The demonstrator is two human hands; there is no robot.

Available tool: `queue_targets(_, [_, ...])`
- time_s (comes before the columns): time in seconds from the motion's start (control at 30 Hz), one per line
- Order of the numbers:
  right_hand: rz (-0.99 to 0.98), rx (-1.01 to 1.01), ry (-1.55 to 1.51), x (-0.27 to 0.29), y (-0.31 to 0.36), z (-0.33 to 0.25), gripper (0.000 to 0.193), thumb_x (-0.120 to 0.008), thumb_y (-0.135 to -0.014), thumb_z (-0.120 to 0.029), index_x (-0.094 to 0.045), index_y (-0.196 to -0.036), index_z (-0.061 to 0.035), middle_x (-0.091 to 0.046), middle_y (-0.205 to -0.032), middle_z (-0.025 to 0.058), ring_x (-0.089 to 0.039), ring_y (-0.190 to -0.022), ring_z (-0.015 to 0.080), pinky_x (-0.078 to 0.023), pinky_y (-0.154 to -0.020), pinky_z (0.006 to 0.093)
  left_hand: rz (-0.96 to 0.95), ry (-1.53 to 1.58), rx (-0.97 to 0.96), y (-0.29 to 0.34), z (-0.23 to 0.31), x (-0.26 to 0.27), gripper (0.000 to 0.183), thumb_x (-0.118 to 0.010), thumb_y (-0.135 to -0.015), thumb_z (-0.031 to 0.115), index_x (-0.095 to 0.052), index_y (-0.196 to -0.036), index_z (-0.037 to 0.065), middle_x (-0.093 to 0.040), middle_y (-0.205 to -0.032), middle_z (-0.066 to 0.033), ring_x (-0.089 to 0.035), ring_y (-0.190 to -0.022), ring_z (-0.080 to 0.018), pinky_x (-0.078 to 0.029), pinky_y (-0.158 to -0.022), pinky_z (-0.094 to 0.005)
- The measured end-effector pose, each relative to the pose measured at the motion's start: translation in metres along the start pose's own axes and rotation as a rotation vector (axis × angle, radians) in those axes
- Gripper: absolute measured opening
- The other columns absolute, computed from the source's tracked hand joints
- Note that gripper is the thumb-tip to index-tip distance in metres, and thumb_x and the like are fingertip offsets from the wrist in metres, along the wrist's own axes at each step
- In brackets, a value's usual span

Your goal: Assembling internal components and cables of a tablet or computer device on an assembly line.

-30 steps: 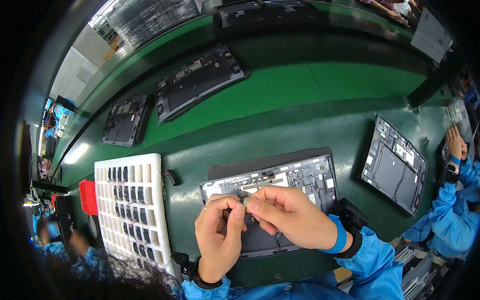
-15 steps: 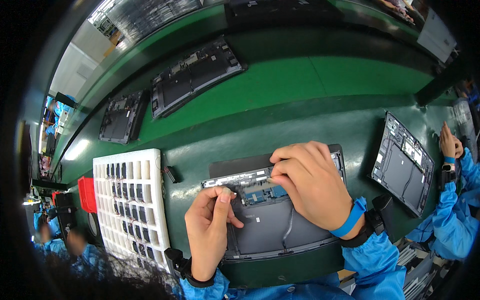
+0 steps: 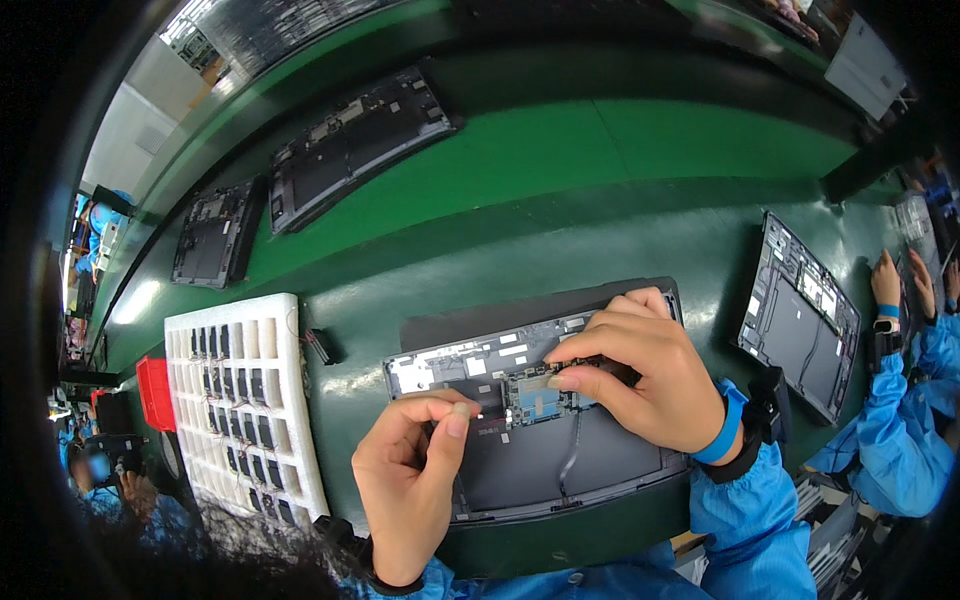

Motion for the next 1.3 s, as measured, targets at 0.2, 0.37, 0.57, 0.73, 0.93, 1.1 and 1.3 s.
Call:
queue_targets(0.2, [0.016, 0.021, -0.044, 0.001, 0.000, 0.003, 0.020, -0.086, -0.085, -0.014, -0.081, -0.103, -0.0076, -0.072, -0.081, 0.0025, -0.059, -0.077, 0.0189, -0.038, -0.089, 0.0351, -0.072, 0.047, 0.057, 0.001, 0.001, -0.006, 0.007, -0.069, -0.103, -0.001, -0.066, -0.108, -0.006, -0.074, -0.111, -0.0120, -0.063, -0.088, -0.0072, -0.049, -0.076, -0.0215])
queue_targets(0.37, [-0.005, 0.024, -0.038, 0.001, 0.000, 0.006, 0.021, -0.086, -0.085, -0.016, -0.081, -0.103, -0.0075, -0.072, -0.081, 0.0021, -0.059, -0.076, 0.0183, -0.037, -0.088, 0.0352, -0.065, -0.007, -0.013, 0.001, -0.004, -0.010, 0.007, -0.069, -0.102, -0.002, -0.067, -0.108, -0.006, -0.074, -0.111, -0.0122, -0.064, -0.090, -0.0081, -0.049, -0.075, -0.0220])
queue_targets(0.57, [-0.002, 0.025, -0.036, 0.001, 0.001, 0.006, 0.021, -0.087, -0.085, -0.018, -0.081, -0.103, -0.0073, -0.072, -0.080, 0.0017, -0.059, -0.073, 0.0180, -0.037, -0.087, 0.0349, -0.048, -0.012, -0.016, 0.001, -0.005, -0.013, 0.007, -0.070, -0.102, -0.002, -0.067, -0.108, -0.006, -0.074, -0.110, -0.0114, -0.065, -0.089, -0.0078, -0.049, -0.073, -0.0216])
queue_targets(0.73, [0.010, 0.024, -0.035, 0.000, 0.002, 0.008, 0.021, -0.086, -0.086, -0.018, -0.081, -0.102, -0.0072, -0.072, -0.080, 0.0019, -0.060, -0.073, 0.0179, -0.037, -0.086, 0.0351, -0.032, -0.026, 0.004, 0.000, -0.006, -0.014, 0.008, -0.070, -0.102, -0.002, -0.067, -0.108, -0.005, -0.073, -0.108, -0.0097, -0.063, -0.086, -0.0059, -0.048, -0.070, -0.0198])
queue_targets(0.93, [0.037, 0.018, -0.053, -0.002, 0.002, 0.008, 0.019, -0.086, -0.086, -0.016, -0.080, -0.101, -0.0071, -0.073, -0.081, 0.0024, -0.062, -0.072, 0.0175, -0.037, -0.085, 0.0347, 0.005, -0.078, -0.099, 0.002, -0.008, -0.019, 0.008, -0.071, -0.102, -0.002, -0.064, -0.106, -0.003, -0.072, -0.108, -0.0094, -0.062, -0.083, -0.0048, -0.047, -0.066, -0.0198])
queue_targets(1.1, [0.050, 0.031, -0.030, -0.001, 0.002, 0.007, 0.019, -0.087, -0.085, -0.015, -0.080, -0.101, -0.0070, -0.072, -0.080, 0.0029, -0.061, -0.070, 0.0170, -0.036, -0.084, 0.0350, 0.048, -0.071, -0.146, 0.001, -0.011, -0.023, 0.009, -0.071, -0.101, -0.003, -0.063, -0.105, -0.001, -0.071, -0.110, -0.0102, -0.061, -0.082, -0.0048, -0.046, -0.065, -0.0196])
queue_targets(1.3, [0.038, 0.018, -0.006, 0.001, 0.002, 0.006, 0.019, -0.087, -0.084, -0.016, -0.081, -0.100, -0.0069, -0.071, -0.079, 0.0030, -0.060, -0.070, 0.0172, -0.036, -0.084, 0.0352, 0.070, -0.099, -0.214, -0.001, -0.012, -0.026, 0.011, -0.072, -0.098, -0.004, -0.063, -0.104, -0.001, -0.071, -0.110, -0.0093, -0.060, -0.080, -0.0040, -0.045, -0.064, -0.0192])
Point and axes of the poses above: each hand's wrist, its own y-axis away from the middle knuckle, its own x-axis out of the back of the hand, z = x × y, the point moved 1 cm from there along -y, towards the middle knuckle
